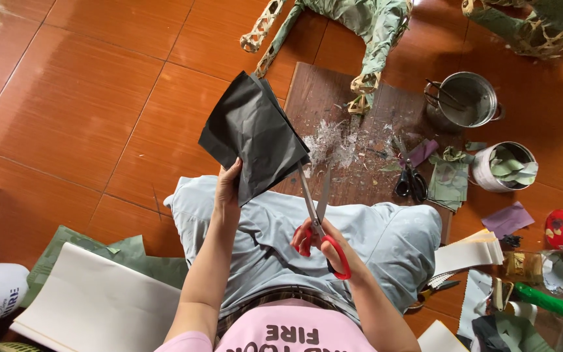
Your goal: Applying paper and fabric to a bamboo frame to create a decorative giraffe figure.
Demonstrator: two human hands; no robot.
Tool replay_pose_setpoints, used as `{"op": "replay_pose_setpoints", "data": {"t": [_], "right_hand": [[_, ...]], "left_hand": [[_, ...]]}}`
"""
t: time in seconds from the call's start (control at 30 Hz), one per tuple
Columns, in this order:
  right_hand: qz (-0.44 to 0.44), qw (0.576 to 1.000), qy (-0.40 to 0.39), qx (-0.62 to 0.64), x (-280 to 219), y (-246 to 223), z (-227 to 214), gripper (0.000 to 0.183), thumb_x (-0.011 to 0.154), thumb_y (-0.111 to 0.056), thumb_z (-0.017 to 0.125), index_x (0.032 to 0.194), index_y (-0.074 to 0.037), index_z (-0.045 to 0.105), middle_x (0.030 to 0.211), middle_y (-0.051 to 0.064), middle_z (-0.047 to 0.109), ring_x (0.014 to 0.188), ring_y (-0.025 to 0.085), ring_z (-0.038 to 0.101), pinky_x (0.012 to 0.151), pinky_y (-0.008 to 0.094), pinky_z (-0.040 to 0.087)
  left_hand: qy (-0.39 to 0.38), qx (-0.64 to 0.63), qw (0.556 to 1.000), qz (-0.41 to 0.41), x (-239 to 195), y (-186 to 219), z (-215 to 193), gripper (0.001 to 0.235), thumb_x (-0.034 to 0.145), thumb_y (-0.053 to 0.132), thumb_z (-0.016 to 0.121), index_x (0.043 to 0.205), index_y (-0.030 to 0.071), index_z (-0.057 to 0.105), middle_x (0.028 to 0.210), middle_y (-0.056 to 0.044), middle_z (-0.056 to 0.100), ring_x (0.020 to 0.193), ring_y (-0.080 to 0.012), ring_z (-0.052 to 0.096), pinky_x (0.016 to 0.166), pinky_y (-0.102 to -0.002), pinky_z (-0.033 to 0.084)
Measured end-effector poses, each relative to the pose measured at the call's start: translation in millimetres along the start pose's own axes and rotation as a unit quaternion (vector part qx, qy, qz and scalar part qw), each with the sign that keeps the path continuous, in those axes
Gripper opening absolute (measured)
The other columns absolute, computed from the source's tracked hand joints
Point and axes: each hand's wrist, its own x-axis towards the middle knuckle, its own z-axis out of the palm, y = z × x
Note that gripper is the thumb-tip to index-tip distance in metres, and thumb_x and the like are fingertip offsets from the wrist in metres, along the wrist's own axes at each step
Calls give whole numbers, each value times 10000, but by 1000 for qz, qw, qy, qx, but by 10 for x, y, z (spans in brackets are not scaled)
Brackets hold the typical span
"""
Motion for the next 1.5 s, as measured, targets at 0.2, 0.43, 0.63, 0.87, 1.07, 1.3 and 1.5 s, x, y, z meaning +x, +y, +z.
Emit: {"op": "replay_pose_setpoints", "data": {"t": [0.2,0.43,0.63,0.87,1.07,1.3,1.5], "right_hand": [[12,984,-76,164,35,-104,-58,918,858,-782,572,1367,-29,447,1018,165,669,876,232,643,767,359,540],[13,971,-15,240,-126,337,-171,872,872,-749,645,1235,29,492,777,53,544,583,121,523,500,275,436],[23,988,12,152,-22,143,-52,857,825,-746,671,1152,28,501,734,44,530,537,122,487,471,268,397],[-23,983,77,165,55,287,-23,769,894,-709,610,1109,23,513,677,38,497,440,99,420,400,268,369],[-78,977,43,195,108,547,-165,719,996,-704,522,1079,10,511,719,42,509,540,161,466,522,331,433],[-23,976,143,162,317,200,-16,735,890,-732,432,1202,-70,508,705,62,547,475,134,471,441,316,440],[22,967,229,110,325,591,-402,700,1058,-661,392,1009,11,582,597,58,562,375,147,467,341,289,395]], "left_hand": [[-34,107,994,-14,-15,126,-108,440,870,39,801,1271,27,620,1155,-74,726,1014,-199,706,901,-339,579],[-56,117,992,4,-95,342,228,301,874,-2,769,1161,42,693,1104,-65,752,975,-181,714,860,-335,588],[-77,140,987,31,-63,467,278,242,903,-42,765,1131,27,721,1074,-69,756,941,-164,717,825,-317,593],[-82,228,970,8,-42,357,212,187,878,-37,799,1049,24,754,989,-27,755,866,-112,691,768,-282,571],[-122,326,938,-2,-50,345,190,183,865,-38,798,1026,35,754,961,33,739,859,-60,662,762,-246,554],[-120,377,918,-37,-49,337,178,124,903,-7,791,1016,27,752,929,58,710,839,-44,624,737,-243,537],[-121,405,904,-67,-36,247,262,181,875,-3,787,1047,29,744,954,74,703,876,-37,616,781,-225,544]]}}
